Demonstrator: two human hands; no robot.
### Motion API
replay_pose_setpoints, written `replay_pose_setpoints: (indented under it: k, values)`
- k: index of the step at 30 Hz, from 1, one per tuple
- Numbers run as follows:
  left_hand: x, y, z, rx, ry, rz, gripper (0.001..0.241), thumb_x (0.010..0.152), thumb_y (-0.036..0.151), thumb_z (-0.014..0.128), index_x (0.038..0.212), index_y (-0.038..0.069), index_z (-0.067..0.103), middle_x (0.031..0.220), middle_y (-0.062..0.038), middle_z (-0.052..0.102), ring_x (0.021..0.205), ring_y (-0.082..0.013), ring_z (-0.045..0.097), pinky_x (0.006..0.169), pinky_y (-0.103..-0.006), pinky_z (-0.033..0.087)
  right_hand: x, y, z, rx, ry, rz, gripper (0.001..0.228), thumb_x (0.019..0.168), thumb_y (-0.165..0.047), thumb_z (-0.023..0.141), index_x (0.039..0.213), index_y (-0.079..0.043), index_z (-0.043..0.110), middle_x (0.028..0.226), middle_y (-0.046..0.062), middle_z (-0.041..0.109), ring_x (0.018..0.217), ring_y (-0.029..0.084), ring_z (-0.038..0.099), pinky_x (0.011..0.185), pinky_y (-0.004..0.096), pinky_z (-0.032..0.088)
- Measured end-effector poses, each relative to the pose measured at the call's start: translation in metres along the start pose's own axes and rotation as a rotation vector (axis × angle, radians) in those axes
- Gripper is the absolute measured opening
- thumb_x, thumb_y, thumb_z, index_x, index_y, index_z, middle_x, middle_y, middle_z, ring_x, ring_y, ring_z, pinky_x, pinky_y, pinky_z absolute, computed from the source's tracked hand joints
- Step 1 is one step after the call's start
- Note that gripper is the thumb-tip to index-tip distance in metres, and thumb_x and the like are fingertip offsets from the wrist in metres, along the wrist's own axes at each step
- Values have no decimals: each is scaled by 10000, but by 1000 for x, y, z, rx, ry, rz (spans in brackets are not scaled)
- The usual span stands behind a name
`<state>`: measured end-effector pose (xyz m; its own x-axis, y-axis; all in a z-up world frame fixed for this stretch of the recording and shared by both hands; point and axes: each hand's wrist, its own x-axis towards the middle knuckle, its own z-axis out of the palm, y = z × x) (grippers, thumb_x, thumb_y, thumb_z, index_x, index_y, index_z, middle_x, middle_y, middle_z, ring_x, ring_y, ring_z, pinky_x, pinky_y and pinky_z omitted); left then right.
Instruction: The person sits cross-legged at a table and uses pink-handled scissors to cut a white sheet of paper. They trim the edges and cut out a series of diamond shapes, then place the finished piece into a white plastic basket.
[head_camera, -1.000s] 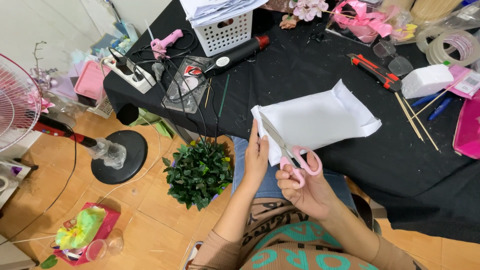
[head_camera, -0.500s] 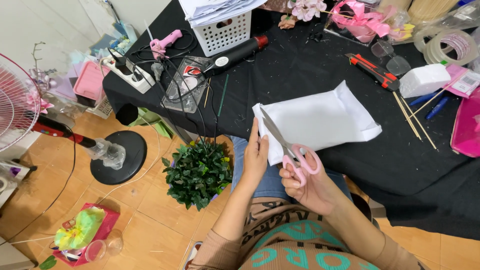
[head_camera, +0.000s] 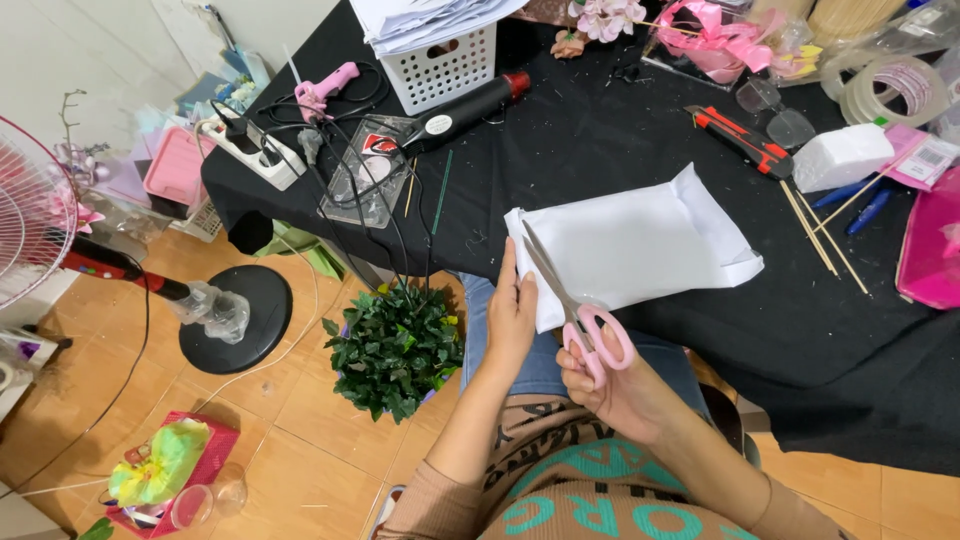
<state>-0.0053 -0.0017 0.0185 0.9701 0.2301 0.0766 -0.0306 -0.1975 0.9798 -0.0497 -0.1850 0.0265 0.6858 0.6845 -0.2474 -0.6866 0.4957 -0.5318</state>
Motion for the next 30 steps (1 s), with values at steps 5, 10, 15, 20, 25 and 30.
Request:
replay_pose_setpoints:
  k: [5,10,15,20,25,30]
  values:
    - [-2,9,-1,15,-31,2,622,1076,202,441,1658,127,238,1425,-363,543,1327,-505,518,1070,-565,466,7,-7,11,-5,-37,-16,478,1039,-558,478,1044,-79,488,995,55,430,744,133,482,567,257,409]
    - [0,-7,2,32,-20,7,627,1079,191,456,1662,125,235,1313,-344,622,1217,-400,606,972,-497,529,5,-32,38,-16,-41,-137,410,1016,-472,590,1054,-67,536,997,54,492,764,130,517,630,209,441]
    - [-1,-2,5,-31,-24,7,609,1084,169,419,1650,64,221,1535,-369,419,1398,-446,471,1128,-546,418,-6,-51,49,53,-196,-186,546,959,-597,634,1051,-76,501,1001,61,426,764,155,483,624,286,441]
    - [-9,23,-9,79,42,84,666,1032,221,561,1621,43,307,887,-117,595,740,-237,576,682,-367,520,-15,-45,3,-68,-126,-247,506,976,-553,622,1050,-70,490,1006,65,434,753,138,477,616,275,426]
    - [-21,36,-22,433,48,585,811,742,489,866,1415,104,625,1253,-179,537,1042,-361,580,902,-451,476,-52,-39,-50,-126,-34,-241,478,984,-491,635,1070,-37,514,1033,98,456,726,133,457,591,291,428]
    - [-43,29,-18,389,-2,556,364,975,150,730,1311,35,648,1173,-132,578,1018,-292,631,790,-414,536,-88,-38,-58,-285,331,-99,335,1113,-388,422,1112,-97,588,858,36,459,570,122,271,521,285,262]
